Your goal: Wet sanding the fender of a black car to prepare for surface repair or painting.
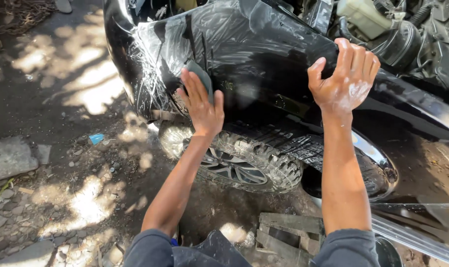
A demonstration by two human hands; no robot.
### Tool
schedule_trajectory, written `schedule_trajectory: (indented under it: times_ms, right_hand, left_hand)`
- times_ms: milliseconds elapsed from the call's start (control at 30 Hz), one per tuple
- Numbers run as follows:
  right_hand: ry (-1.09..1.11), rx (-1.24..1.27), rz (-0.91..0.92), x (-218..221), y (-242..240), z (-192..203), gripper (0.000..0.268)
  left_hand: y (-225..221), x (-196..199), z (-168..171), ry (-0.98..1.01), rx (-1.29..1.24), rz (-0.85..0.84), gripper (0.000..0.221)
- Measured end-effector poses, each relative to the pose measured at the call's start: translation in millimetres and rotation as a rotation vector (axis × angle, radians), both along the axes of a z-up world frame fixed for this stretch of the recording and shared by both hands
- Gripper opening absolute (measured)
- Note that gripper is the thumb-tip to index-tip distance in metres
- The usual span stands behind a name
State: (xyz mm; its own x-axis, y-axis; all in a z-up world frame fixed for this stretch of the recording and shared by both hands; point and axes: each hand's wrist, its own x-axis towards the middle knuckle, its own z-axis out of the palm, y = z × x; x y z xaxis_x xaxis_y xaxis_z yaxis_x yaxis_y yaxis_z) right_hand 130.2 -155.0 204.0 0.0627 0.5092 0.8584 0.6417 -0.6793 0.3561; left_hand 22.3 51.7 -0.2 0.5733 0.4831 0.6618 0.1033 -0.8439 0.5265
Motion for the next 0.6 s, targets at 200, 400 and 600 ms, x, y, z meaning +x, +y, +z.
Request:
schedule_trajectory:
  times_ms: [200, 400, 600]
  right_hand:
    - [-0.03, 0.005, -0.009, 4, -4, -3, 0.031]
    - [0.006, -0.006, 0.023, 0, -4, -2, 0.036]
    - [-0.002, 0.01, -0.002, -1, -4, 0, 0.034]
  left_hand:
    - [-117, 12, 21, -0.121, -0.009, -0.16, 0.086]
    - [-12, -5, -4, -0.237, 0.488, -0.061, 0.069]
    - [-72, 18, 5, -0.222, 0.146, -0.306, 0.07]
